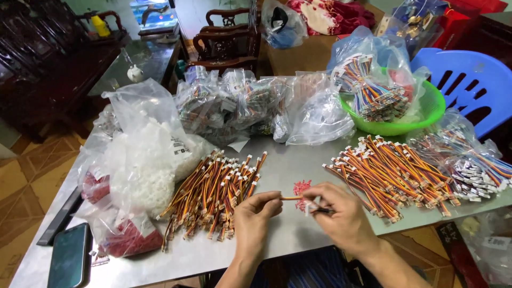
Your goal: Assembling wire harnesses by manually attaching small red connectors to the ends of pre-cut wires.
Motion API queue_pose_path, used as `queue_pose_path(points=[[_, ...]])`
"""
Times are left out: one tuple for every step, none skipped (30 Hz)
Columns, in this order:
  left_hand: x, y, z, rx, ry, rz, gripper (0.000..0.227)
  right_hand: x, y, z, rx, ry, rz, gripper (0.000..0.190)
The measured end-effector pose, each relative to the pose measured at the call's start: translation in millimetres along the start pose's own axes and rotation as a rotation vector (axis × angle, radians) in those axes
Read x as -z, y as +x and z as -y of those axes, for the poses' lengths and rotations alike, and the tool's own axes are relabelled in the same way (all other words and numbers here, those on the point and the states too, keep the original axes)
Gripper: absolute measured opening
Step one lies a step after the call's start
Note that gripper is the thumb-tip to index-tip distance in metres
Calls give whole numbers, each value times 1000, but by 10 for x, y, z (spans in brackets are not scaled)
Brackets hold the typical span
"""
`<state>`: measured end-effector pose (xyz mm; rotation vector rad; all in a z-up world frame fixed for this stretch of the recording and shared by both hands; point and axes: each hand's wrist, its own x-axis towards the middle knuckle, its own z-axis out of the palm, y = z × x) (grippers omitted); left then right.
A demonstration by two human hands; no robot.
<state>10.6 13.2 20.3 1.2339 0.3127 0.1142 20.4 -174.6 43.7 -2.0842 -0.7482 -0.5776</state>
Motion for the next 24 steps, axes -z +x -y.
queue_pose_path(points=[[-12,-11,14,4,-2,-2,20,-27,-11,-12,-2,0,4,29],[-25,-22,27,26,-42,42,22,-52,-22,-24,20,-1,50,37],[-34,-30,33,47,-80,85,24,-83,-26,-34,42,1,95,46],[-27,-26,73,48,-81,82,24,-102,-43,-36,42,3,98,46],[-26,-16,111,97,-149,91,25,-119,-54,-42,60,-12,86,45],[-26,-6,149,145,-216,99,26,-135,-65,-48,79,-27,73,44],[-29,-4,176,148,-217,98,26,-147,-71,-47,77,-27,76,44],[-33,-2,203,155,-252,114,25,-159,-77,-46,104,-50,68,44],[-37,3,226,161,-286,131,25,-173,-78,-45,132,-73,58,44],[-39,-3,227,163,-287,129,25,-185,-90,-62,131,-72,60,44],[-42,-6,225,191,-297,126,25,-198,-97,-80,129,-78,49,43],[-45,-10,221,219,-307,123,26,-209,-104,-96,127,-83,37,41],[-46,7,247,218,-307,122,26,-229,-109,-98,127,-83,37,41],[-48,22,274,215,-337,144,25,-247,-115,-99,73,-1,1,40],[-48,30,306,214,-365,166,24,-265,-133,-98,16,80,-36,41],[-31,20,327,216,-365,166,24,-290,-150,-92,14,81,-36,41],[-23,27,338,240,-383,182,23,-310,-148,-92,23,119,-37,41],[-15,34,347,263,-402,198,23,-331,-145,-91,32,156,-37,42],[-16,15,340,264,-402,198,23,-315,-138,-86,32,157,-37,42],[-16,-5,334,266,-397,171,22,-299,-132,-80,15,164,11,37],[-20,-16,323,266,-392,145,21,-283,-117,-78,0,171,58,34],[-25,2,356,264,-392,146,21,-221,-98,-37,2,170,57,34],[-34,21,389,217,-379,124,23,-156,-74,3,-63,107,104,24],[-42,42,422,171,-366,103,24,-92,-49,43,-129,44,151,28]])
